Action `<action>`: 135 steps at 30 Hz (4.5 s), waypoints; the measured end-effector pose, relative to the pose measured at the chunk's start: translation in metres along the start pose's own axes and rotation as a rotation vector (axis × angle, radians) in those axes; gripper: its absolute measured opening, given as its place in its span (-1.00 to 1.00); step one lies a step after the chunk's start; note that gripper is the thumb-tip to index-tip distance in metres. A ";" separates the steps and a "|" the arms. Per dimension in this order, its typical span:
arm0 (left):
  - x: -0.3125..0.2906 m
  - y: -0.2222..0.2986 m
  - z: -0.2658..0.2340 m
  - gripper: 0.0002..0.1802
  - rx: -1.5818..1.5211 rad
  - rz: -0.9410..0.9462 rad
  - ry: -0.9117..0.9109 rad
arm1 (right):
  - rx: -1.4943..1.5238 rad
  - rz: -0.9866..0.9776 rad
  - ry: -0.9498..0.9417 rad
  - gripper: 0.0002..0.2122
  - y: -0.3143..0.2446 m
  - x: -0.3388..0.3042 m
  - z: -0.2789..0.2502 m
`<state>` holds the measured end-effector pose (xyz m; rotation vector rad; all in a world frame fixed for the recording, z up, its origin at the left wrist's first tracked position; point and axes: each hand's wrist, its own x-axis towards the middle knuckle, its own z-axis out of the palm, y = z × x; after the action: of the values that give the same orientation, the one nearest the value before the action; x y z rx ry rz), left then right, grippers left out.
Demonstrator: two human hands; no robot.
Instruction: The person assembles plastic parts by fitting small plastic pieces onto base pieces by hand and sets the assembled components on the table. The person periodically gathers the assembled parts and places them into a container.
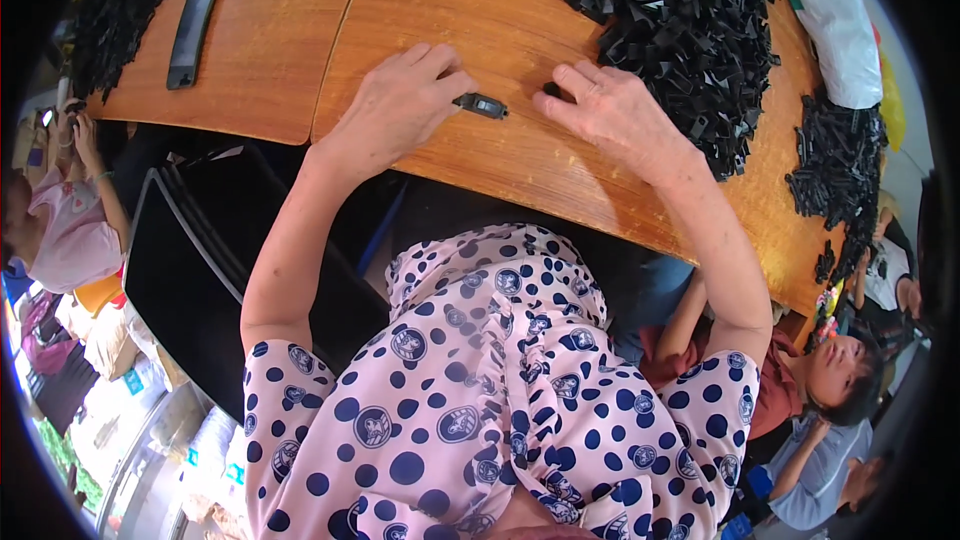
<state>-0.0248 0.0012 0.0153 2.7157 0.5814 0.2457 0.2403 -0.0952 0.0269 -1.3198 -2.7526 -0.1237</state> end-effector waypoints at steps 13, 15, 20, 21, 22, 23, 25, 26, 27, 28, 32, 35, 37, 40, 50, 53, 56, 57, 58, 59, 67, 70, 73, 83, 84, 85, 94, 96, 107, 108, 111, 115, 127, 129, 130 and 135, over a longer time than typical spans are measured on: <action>-0.014 -0.013 0.011 -0.76 -0.269 -0.123 0.205 | 0.584 0.390 0.145 -0.79 -0.038 0.024 -0.001; -0.015 -0.015 0.012 -0.76 -0.282 -0.118 0.210 | 0.562 0.411 0.086 -0.81 -0.041 0.031 -0.002; -0.016 -0.014 0.016 -0.82 -0.323 -0.127 0.209 | 0.500 0.399 -0.092 -0.81 -0.042 0.036 -0.003; -0.016 -0.013 0.016 -0.82 -0.326 -0.129 0.215 | 0.497 0.419 -0.097 -0.80 -0.043 0.036 -0.003; -0.014 -0.012 0.016 -0.82 -0.335 -0.103 0.233 | 0.491 0.420 -0.100 -0.80 -0.044 0.037 -0.002; -0.013 -0.011 0.016 -0.83 -0.342 -0.077 0.253 | 0.487 0.449 -0.084 -0.80 -0.046 0.038 0.000; -0.014 -0.013 0.016 -0.83 -0.346 -0.078 0.228 | 0.471 0.480 -0.060 -0.80 -0.042 0.040 0.001; -0.013 -0.015 0.017 -0.84 -0.347 -0.086 0.198 | 0.453 0.421 -0.062 -0.80 -0.037 0.041 0.001; -0.013 -0.017 0.018 -0.84 -0.343 -0.075 0.204 | 0.436 0.363 -0.065 -0.80 -0.031 0.042 0.001; -0.016 -0.015 0.021 -0.84 -0.361 -0.078 0.218 | 0.433 0.362 -0.065 -0.80 -0.027 0.039 0.000; -0.015 -0.012 0.020 -0.85 -0.364 -0.094 0.287 | 0.450 0.356 -0.062 -0.77 -0.014 0.028 -0.010; -0.016 -0.011 0.020 -0.84 -0.358 -0.104 0.280 | 0.496 0.319 -0.031 -0.78 -0.019 0.030 -0.004; -0.014 -0.011 0.020 -0.84 -0.359 -0.095 0.271 | 0.492 0.321 -0.059 -0.78 -0.021 0.030 0.000; -0.013 -0.012 0.021 -0.84 -0.366 -0.083 0.255 | 0.483 0.321 -0.104 -0.80 -0.022 0.029 0.007; -0.017 -0.009 0.022 -0.83 -0.380 -0.137 0.255 | 0.540 0.326 0.061 -0.79 -0.020 0.028 -0.012; -0.018 -0.010 0.022 -0.84 -0.369 -0.137 0.270 | 0.521 0.323 -0.037 -0.79 -0.027 0.033 0.002; -0.015 -0.010 0.021 -0.85 -0.383 -0.106 0.280 | 0.519 0.350 -0.131 -0.79 -0.028 0.036 0.003; -0.015 -0.010 0.020 -0.85 -0.378 -0.107 0.279 | 0.526 0.358 -0.149 -0.80 -0.028 0.037 0.001; -0.014 -0.011 0.018 -0.85 -0.382 -0.101 0.267 | 0.525 0.357 -0.141 -0.80 -0.029 0.040 -0.001; -0.014 -0.011 0.015 -0.85 -0.382 -0.094 0.257 | 0.520 0.393 -0.220 -0.79 -0.032 0.046 -0.004; -0.012 -0.022 0.018 -0.77 -0.436 -0.084 0.178 | 0.508 0.255 -0.161 -0.75 -0.010 0.064 0.000; 0.008 -0.044 -0.002 -0.70 -0.372 -0.152 0.298 | -0.013 0.239 0.136 -0.88 0.029 0.060 -0.001; 0.061 -0.082 -0.002 -0.62 -0.088 -0.251 0.534 | -0.281 0.317 0.096 -0.90 0.061 0.049 0.011; 0.051 -0.081 0.009 -0.70 -0.334 -0.508 0.245 | 0.659 0.613 0.267 -0.76 0.062 0.055 0.024; 0.041 -0.073 0.006 -0.70 -0.338 -0.513 0.239 | 0.665 0.615 0.261 -0.76 0.059 0.057 0.030; 0.032 -0.064 0.000 -0.70 -0.381 -0.522 0.207 | 0.882 0.689 0.294 -0.78 0.055 0.058 0.037; 0.003 -0.057 -0.003 -0.74 -0.048 -0.400 0.271 | 0.218 0.250 0.180 -0.77 0.019 0.042 0.029; 0.003 -0.054 -0.002 -0.76 -0.042 -0.406 0.294 | 0.333 0.149 0.192 -0.76 0.014 0.039 0.022; 0.000 -0.056 0.003 -0.81 -0.053 -0.354 0.314 | 0.392 0.197 -0.186 -0.65 0.011 0.067 -0.001; 0.000 -0.055 0.004 -0.81 -0.056 -0.354 0.313 | 0.392 0.197 -0.190 -0.65 0.007 0.072 0.002; 0.003 -0.051 0.007 -0.79 -0.061 -0.325 0.289 | 0.346 0.229 -0.193 -0.65 -0.001 0.083 0.002; 0.003 -0.046 0.002 -0.76 -0.098 -0.345 0.259 | 0.646 0.344 -0.085 -0.71 0.002 0.074 -0.002; 0.001 -0.050 0.003 -0.73 -0.166 -0.282 0.273 | 0.441 0.543 0.221 -0.75 -0.004 0.041 0.011; 0.000 -0.051 0.003 -0.74 -0.173 -0.274 0.277 | 0.328 0.480 0.145 -0.72 0.003 0.039 0.007; 0.000 -0.052 0.002 -0.74 -0.167 -0.267 0.253 | 0.213 0.417 0.072 -0.69 0.006 0.037 0.006; 0.003 -0.048 0.005 -0.79 -0.187 -0.241 0.253 | 0.287 0.484 0.071 -0.73 0.011 0.037 0.009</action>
<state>-0.0378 0.0417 -0.0067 2.4235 0.9011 0.5548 0.2255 -0.0586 0.0225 -1.7923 -2.2066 0.2414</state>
